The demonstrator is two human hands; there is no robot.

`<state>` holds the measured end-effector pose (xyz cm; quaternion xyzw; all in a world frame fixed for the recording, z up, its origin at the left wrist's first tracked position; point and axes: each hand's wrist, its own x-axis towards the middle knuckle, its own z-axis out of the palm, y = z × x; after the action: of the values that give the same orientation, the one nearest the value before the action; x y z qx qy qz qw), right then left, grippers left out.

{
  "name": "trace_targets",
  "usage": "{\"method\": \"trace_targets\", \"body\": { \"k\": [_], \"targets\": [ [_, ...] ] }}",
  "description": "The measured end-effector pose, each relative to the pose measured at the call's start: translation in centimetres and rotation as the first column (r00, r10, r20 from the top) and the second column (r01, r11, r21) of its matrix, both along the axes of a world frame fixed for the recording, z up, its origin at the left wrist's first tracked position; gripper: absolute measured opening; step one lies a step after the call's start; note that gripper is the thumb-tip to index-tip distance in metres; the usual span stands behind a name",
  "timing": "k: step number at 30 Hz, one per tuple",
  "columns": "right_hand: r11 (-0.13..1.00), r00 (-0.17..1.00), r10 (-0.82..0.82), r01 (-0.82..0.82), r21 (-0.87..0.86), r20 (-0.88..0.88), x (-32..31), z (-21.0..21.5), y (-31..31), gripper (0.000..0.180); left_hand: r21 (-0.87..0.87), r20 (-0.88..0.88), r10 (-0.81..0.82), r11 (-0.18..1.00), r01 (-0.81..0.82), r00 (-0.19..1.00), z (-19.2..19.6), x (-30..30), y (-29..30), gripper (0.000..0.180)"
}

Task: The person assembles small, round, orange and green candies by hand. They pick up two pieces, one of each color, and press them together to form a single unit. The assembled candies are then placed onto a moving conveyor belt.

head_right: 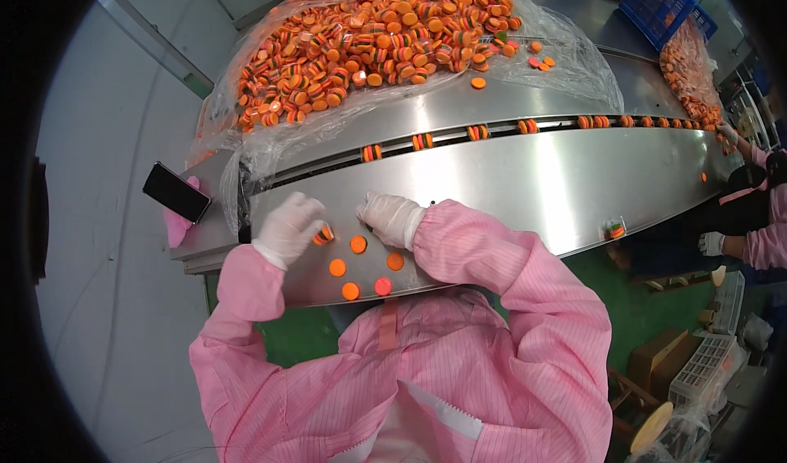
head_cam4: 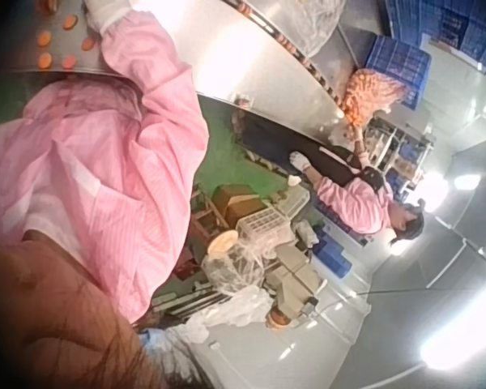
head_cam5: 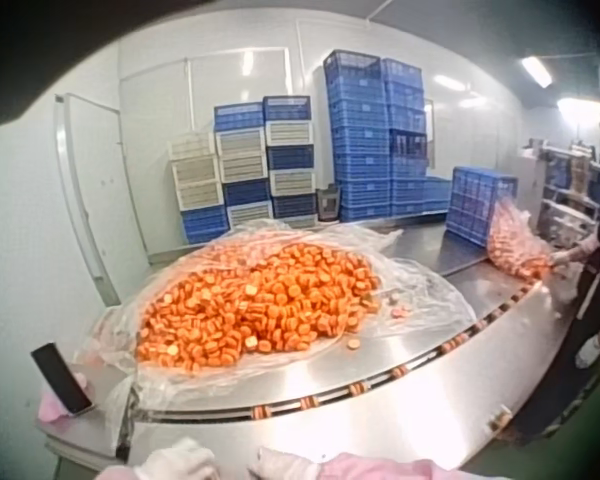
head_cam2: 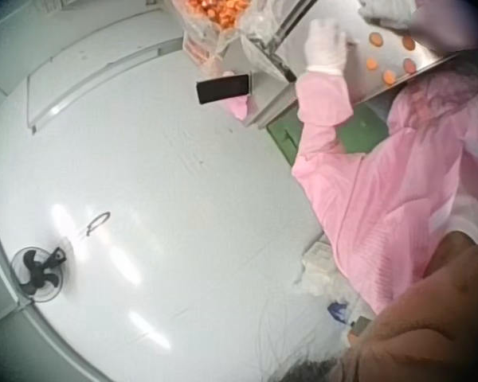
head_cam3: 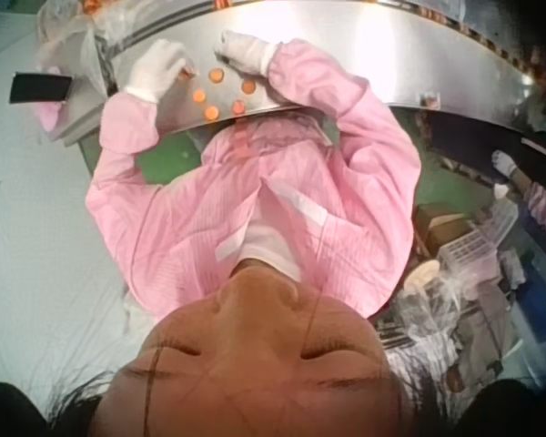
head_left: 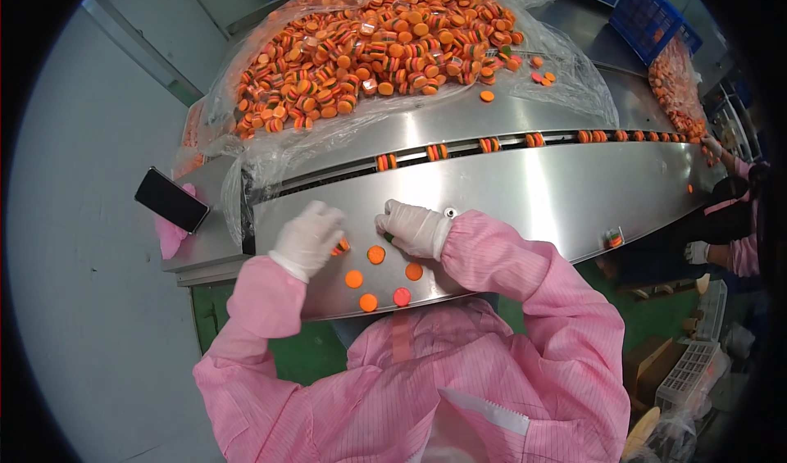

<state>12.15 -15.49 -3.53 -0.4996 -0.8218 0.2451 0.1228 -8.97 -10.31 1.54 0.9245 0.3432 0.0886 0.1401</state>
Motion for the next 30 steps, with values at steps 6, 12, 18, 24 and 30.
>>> {"method": "trace_targets", "body": {
  "k": [6, 12, 18, 24, 30],
  "targets": [
    [0.993, 0.995, -0.024, 0.013, 0.115, 0.098, 2.4, 1.3, -2.0, 0.017, -0.215, -0.170, -0.248, 0.954, 0.210, 0.954, -3.3, 3.7, -2.0, 0.021],
    [0.982, 0.994, 0.093, -0.083, 0.168, -0.051, 0.8, 2.2, -6.5, 0.015, -0.278, -0.382, -0.239, 0.951, 0.136, 0.892, -2.1, 4.8, -2.2, 0.020],
    [0.993, 0.998, 0.067, -0.067, 0.098, 0.005, -2.6, -0.6, -8.7, 0.015, -0.132, -0.027, -0.252, 0.960, 0.247, 0.967, -1.4, 2.2, -3.5, 0.017],
    [0.994, 0.999, 0.031, -0.030, 0.103, -0.012, -1.6, -1.2, -9.1, 0.012, -0.606, -0.012, -0.257, 0.770, 0.198, 0.966, 0.6, -0.4, -4.1, 0.014],
    [0.991, 0.995, -0.058, 0.068, 0.114, -0.085, -0.3, 0.8, -9.2, 0.012, -0.673, -0.057, -0.342, 0.707, 0.217, 0.938, -1.2, -0.3, -4.5, 0.011]
  ]
}}
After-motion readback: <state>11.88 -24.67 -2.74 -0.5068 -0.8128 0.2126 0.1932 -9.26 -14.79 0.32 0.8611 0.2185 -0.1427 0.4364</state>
